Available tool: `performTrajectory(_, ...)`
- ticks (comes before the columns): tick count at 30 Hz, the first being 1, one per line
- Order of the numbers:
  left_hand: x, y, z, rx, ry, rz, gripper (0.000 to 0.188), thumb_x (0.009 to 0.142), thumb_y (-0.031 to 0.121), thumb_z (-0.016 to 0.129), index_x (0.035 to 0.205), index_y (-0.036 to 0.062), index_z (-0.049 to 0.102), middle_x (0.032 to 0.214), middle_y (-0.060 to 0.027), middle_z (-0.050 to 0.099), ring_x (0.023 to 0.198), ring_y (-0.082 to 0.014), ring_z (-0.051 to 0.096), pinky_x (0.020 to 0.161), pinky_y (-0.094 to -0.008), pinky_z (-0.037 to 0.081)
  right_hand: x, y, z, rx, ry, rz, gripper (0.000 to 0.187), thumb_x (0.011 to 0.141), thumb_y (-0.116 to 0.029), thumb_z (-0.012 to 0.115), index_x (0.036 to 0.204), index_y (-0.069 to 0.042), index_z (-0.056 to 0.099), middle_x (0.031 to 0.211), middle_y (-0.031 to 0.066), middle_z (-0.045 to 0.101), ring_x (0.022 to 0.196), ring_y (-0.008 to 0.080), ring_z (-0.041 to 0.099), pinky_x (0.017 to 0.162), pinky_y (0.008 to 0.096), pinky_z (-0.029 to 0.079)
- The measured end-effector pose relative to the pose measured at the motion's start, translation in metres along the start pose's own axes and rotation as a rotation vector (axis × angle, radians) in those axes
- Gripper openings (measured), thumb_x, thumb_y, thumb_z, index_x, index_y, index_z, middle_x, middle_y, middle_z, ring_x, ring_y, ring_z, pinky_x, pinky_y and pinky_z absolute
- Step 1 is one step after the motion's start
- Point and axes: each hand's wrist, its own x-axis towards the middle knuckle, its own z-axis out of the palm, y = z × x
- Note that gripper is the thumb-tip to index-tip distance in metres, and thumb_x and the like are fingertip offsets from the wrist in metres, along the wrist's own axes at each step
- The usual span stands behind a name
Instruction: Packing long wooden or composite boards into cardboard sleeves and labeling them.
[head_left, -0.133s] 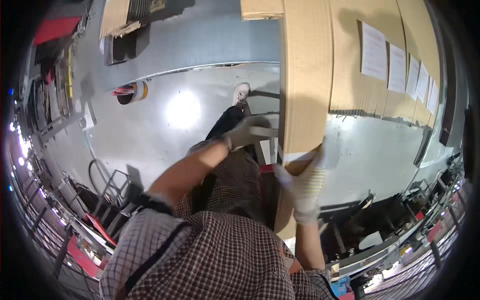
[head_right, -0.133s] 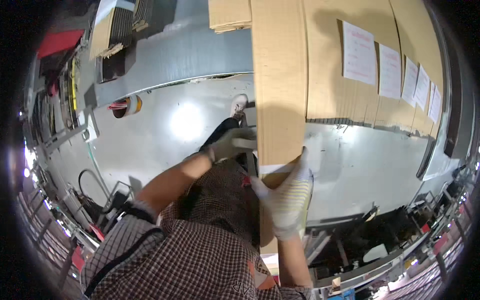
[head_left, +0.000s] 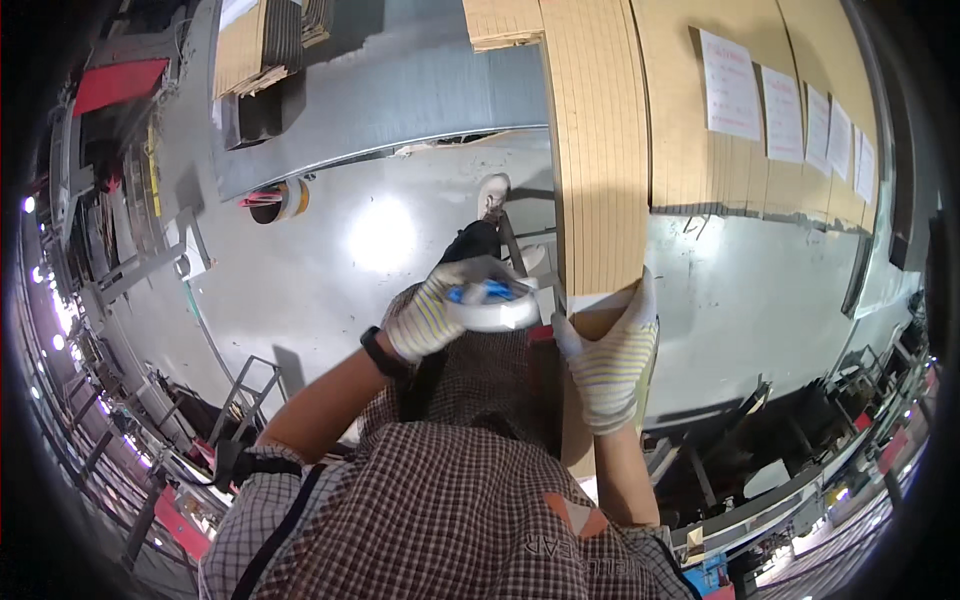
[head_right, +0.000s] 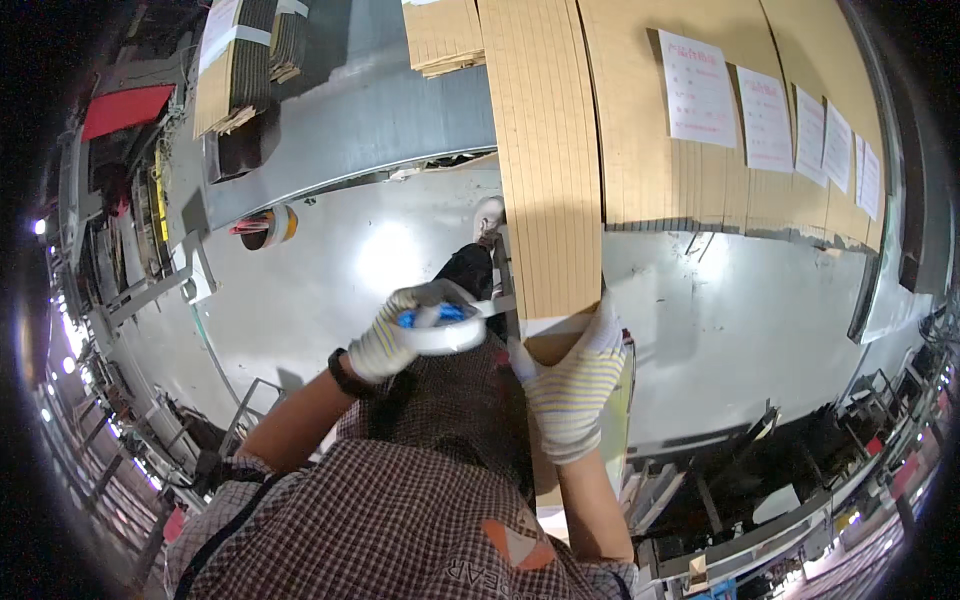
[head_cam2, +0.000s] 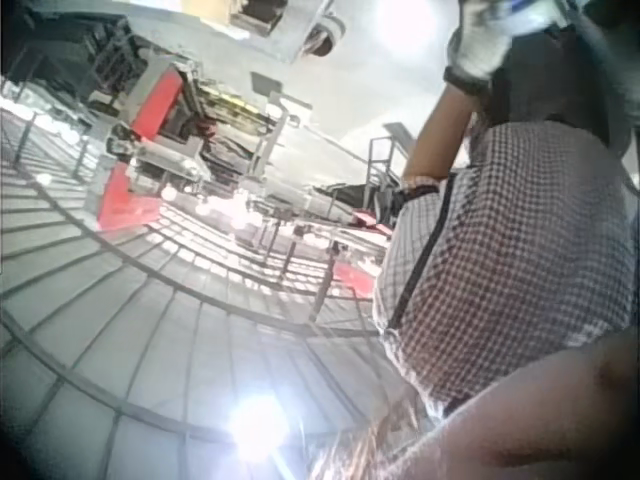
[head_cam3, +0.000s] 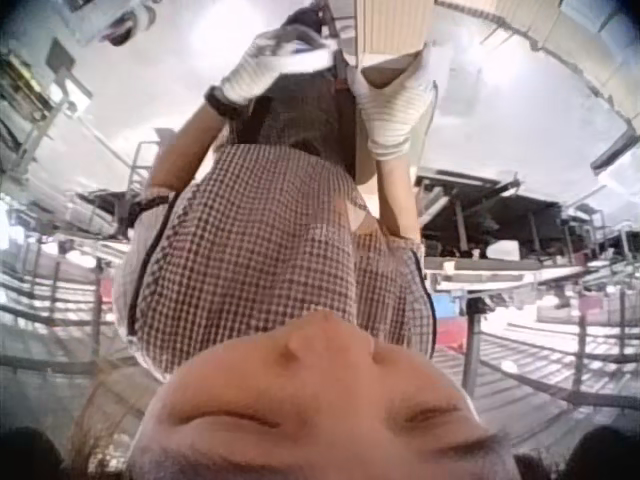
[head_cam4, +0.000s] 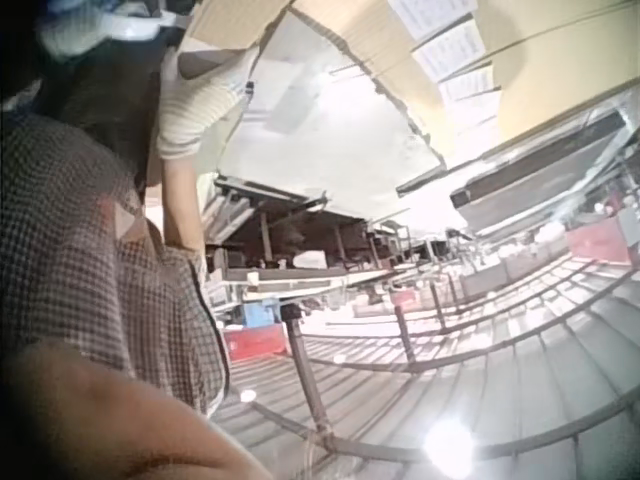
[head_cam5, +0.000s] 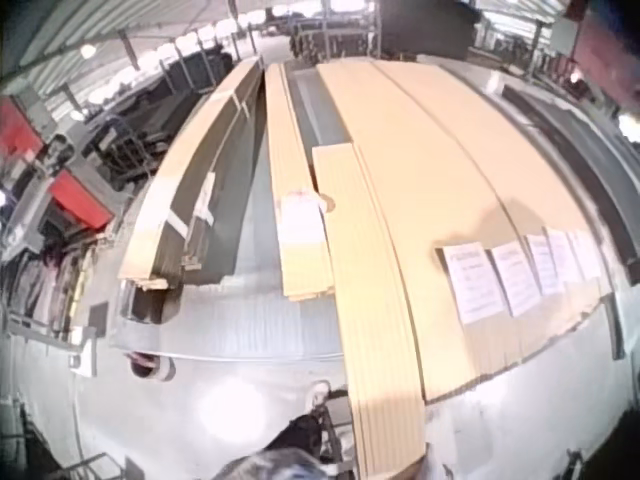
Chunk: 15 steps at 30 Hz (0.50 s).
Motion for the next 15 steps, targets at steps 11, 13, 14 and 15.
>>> performTrajectory(11, 0.052, -0.03, 0.077, -0.027, 0.219, 0.025, 0.069, 0.076, 0.027, 0.083, 0.125, -0.0046, 0.046, 0.118, -0.0108, 0.062, 0.105, -0.021, 0.062, 0.089, -0.0322, 0.052, 0.057, -0.036, -0.074, -0.232, -0.508, -0.71, 0.024, 0.08, -0.023, 0.07, 0.101, -0.012, 0.066, 0.068, 0.0033, 0.056, 0.062, 0.022, 0.059, 0.064, 0.0387, 0.048)
performTrajectory(13, 0.05, -0.031, 0.071, 0.038, 0.166, 0.098, 0.081, 0.069, 0.031, 0.089, 0.128, -0.0055, 0.047, 0.118, -0.0116, 0.063, 0.108, -0.0192, 0.062, 0.091, -0.0324, 0.052, 0.071, 0.004, -0.091, -0.476, -0.303, -0.714, 0.016, 0.08, -0.019, 0.071, 0.094, -0.011, 0.072, 0.055, 0.0022, 0.05, 0.05, 0.0206, 0.054, 0.056, 0.0355, 0.047)
performTrajectory(14, 0.048, -0.022, 0.068, 0.089, 0.137, 0.019, 0.084, 0.068, 0.032, 0.089, 0.129, -0.0061, 0.046, 0.12, -0.0127, 0.063, 0.108, -0.0196, 0.062, 0.092, -0.032, 0.052, 0.084, 0.012, -0.088, -0.318, -0.383, -0.538, 0.014, 0.081, -0.018, 0.07, 0.092, -0.009, 0.072, 0.058, 0.0047, 0.054, 0.053, 0.023, 0.057, 0.057, 0.0362, 0.047)
performTrajectory(15, 0.051, -0.013, 0.067, 0.131, 0.089, -0.054, 0.087, 0.067, 0.033, 0.09, 0.131, -0.0067, 0.045, 0.121, -0.0138, 0.063, 0.109, -0.02, 0.062, 0.092, -0.0317, 0.051, 0.099, 0.016, -0.09, -0.18, -0.45, -0.349, 0.012, 0.082, -0.017, 0.068, 0.089, -0.007, 0.072, 0.06, 0.0073, 0.057, 0.055, 0.0255, 0.059, 0.057, 0.0369, 0.047)
